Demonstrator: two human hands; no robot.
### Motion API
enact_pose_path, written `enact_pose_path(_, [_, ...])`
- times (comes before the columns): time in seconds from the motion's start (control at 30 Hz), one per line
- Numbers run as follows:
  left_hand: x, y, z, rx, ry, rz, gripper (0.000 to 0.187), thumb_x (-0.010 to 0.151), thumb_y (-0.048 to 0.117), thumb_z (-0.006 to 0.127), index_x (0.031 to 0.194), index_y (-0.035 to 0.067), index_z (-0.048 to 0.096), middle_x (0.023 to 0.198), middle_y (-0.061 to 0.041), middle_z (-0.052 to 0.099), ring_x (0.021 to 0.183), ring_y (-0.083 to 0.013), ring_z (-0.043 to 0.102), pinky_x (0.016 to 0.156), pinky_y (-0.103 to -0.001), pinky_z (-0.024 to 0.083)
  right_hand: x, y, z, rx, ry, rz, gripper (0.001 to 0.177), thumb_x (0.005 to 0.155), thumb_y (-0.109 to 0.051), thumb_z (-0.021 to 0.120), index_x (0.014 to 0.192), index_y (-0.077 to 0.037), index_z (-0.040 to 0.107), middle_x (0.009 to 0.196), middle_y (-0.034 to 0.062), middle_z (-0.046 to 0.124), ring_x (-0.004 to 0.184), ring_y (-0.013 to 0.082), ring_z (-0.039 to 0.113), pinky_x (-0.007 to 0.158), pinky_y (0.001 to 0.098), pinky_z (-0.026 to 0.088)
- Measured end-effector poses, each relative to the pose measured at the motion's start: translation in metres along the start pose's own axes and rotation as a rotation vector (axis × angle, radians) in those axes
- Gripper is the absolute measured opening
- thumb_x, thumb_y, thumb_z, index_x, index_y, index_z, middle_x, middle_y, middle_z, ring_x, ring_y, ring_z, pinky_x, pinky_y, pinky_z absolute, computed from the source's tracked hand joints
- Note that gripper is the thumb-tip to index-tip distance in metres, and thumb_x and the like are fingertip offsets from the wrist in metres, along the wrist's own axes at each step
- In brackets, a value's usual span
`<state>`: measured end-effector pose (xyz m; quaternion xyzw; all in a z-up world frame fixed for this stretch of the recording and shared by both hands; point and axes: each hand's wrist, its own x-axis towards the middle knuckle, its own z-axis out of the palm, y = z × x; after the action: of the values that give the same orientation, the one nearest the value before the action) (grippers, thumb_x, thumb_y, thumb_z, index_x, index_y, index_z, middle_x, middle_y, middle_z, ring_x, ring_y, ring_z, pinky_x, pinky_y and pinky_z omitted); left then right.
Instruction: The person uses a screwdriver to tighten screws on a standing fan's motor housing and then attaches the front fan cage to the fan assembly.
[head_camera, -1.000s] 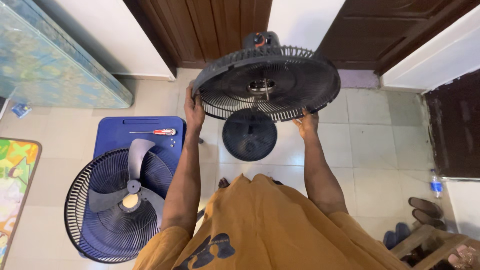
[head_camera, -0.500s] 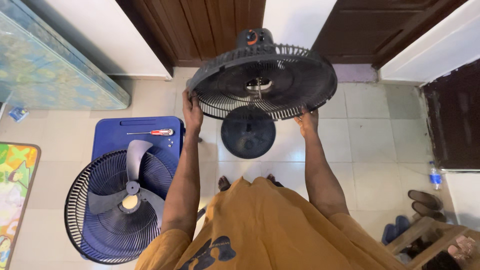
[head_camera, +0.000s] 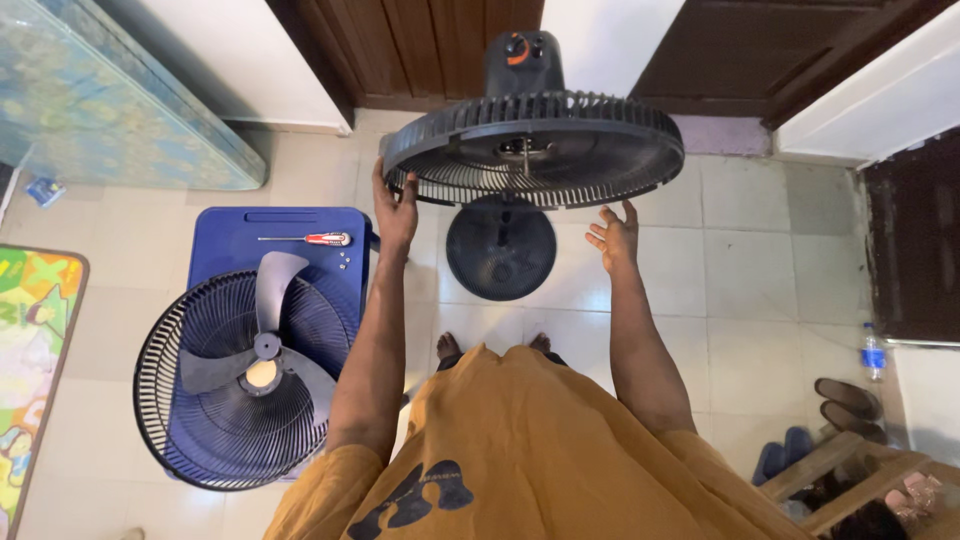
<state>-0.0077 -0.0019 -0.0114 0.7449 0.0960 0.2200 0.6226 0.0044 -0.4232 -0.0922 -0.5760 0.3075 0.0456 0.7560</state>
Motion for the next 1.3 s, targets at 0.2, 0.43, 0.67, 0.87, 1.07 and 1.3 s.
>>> enact_pose_path(0.2, [0.002,-0.02,0.006,-0.232,0.075,-0.205,0.079,0.098,0.022,0.07,0.159,0.005,0.023,0.157,-0.025,0.039,0.139,-0.0328,0.048,0.111,-0.04,0.043,-0.006,0.007,0.016,0.018,-0.048,-0.016,0.071,0.097,-0.02,0.065,0.156,-0.017,0.028,0.144,0.0242,0.052,0.116,0.0456,0.064,0.092,0.0556,0.06])
enact_pose_path(0.43, [-0.023,-0.039,0.007,-0.122,0.148,-0.421,0.087,0.095,0.033,0.072,0.161,0.009,0.019,0.159,-0.025,0.036,0.141,-0.0383,0.044,0.112,-0.044,0.041,-0.024,0.018,0.048,-0.031,-0.191,-0.056,0.059,0.098,-0.021,0.066,0.15,-0.014,0.04,0.134,0.0212,0.062,0.111,0.0408,0.069,0.087,0.0523,0.063])
enact_pose_path(0.67, [-0.08,-0.058,0.009,-0.134,0.126,-0.519,0.086,0.095,0.032,0.07,0.161,0.009,0.02,0.158,-0.027,0.037,0.141,-0.04,0.046,0.112,-0.046,0.042,-0.041,0.034,0.081,-0.12,-0.289,-0.021,0.055,0.098,-0.021,0.065,0.148,-0.015,0.043,0.129,0.0181,0.065,0.109,0.0378,0.07,0.084,0.0498,0.063])
enact_pose_path(0.87, [-0.118,-0.061,-0.016,-0.104,0.134,-0.579,0.085,0.096,0.034,0.068,0.162,0.009,0.019,0.159,-0.028,0.035,0.144,-0.0405,0.042,0.113,-0.048,0.041,-0.053,0.057,0.113,-0.179,-0.41,0.021,0.053,0.098,-0.023,0.065,0.146,-0.014,0.045,0.13,0.0152,0.066,0.107,0.0357,0.071,0.084,0.0483,0.063])
enact_pose_path(1.07, [-0.14,-0.06,-0.068,-0.044,0.245,-0.625,0.085,0.096,0.039,0.067,0.162,0.01,0.021,0.158,-0.028,0.037,0.143,-0.0407,0.043,0.113,-0.048,0.042,-0.068,0.088,0.165,-0.275,-0.547,0.119,0.049,0.097,-0.027,0.065,0.142,-0.014,0.049,0.126,0.0126,0.067,0.102,0.0296,0.071,0.082,0.0439,0.063])
enact_pose_path(1.3, [-0.162,-0.073,-0.129,-0.071,0.43,-0.639,0.085,0.095,0.038,0.068,0.161,0.012,0.021,0.157,-0.027,0.04,0.142,-0.0378,0.046,0.111,-0.045,0.042,-0.093,0.135,0.233,-0.474,-0.739,0.161,0.038,0.099,-0.029,0.064,0.133,-0.012,0.059,0.115,0.0136,0.074,0.091,0.0229,0.072,0.075,0.038,0.061])
